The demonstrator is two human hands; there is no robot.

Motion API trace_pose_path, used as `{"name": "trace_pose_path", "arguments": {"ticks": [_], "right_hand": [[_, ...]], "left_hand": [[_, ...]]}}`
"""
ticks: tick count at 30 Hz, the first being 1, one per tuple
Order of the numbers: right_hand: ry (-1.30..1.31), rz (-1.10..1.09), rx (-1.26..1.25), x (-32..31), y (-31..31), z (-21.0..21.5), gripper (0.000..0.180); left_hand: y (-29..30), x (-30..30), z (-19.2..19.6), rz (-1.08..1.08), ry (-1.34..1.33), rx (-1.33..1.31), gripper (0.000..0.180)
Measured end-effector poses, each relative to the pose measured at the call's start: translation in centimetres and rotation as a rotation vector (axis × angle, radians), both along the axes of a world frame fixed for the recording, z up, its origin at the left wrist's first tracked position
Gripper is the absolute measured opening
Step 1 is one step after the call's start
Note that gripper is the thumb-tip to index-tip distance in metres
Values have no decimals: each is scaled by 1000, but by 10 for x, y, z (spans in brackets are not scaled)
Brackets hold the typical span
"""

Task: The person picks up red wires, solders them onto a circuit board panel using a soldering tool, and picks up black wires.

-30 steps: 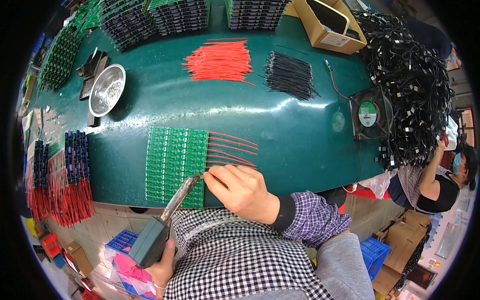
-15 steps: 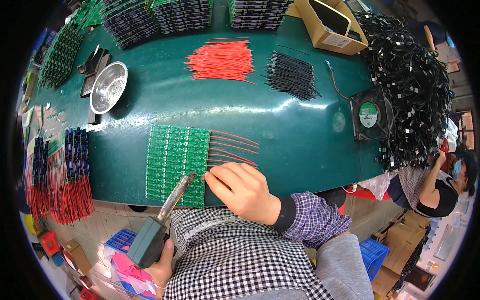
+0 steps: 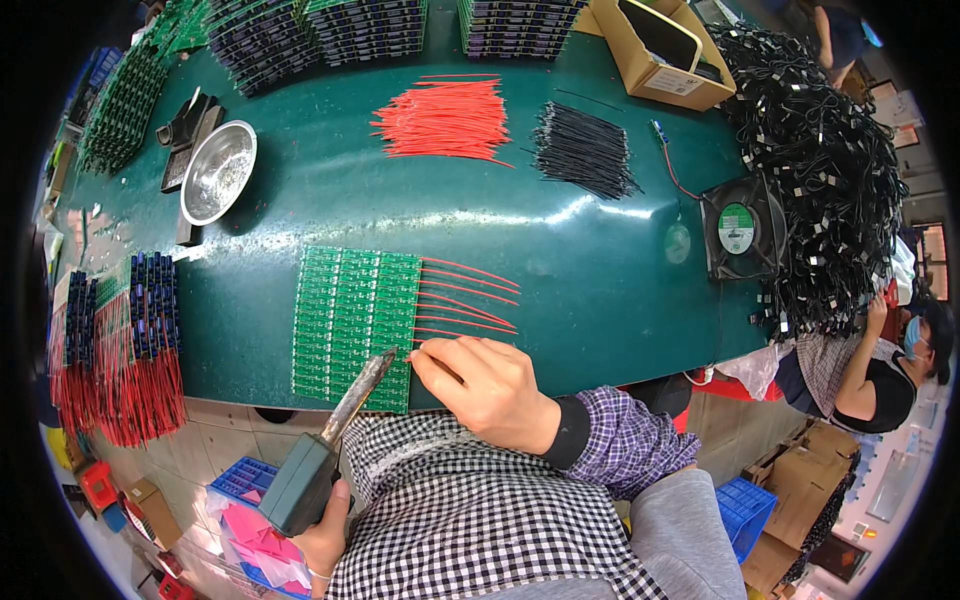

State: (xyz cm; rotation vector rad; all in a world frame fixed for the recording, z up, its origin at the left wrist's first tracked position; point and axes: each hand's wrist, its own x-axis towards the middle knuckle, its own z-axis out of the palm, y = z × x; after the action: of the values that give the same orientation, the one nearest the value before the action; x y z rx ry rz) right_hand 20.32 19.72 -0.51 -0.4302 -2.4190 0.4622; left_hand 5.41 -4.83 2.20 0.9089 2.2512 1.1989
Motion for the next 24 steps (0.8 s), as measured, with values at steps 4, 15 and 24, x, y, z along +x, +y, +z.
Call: {"name": "trace_pose_path", "arguments": {"ticks": [4,15,24], "right_hand": [[-21,-2,3,0,0,0,25],[-28,-17,28,-2,0,1,22],[-20,-28,43,-3,0,0,22]], "left_hand": [[3,0,2,-30,20,24,22],[14,-1,7,-61,51,12,19],[1,-1,0,-30,50,9,19]]}}
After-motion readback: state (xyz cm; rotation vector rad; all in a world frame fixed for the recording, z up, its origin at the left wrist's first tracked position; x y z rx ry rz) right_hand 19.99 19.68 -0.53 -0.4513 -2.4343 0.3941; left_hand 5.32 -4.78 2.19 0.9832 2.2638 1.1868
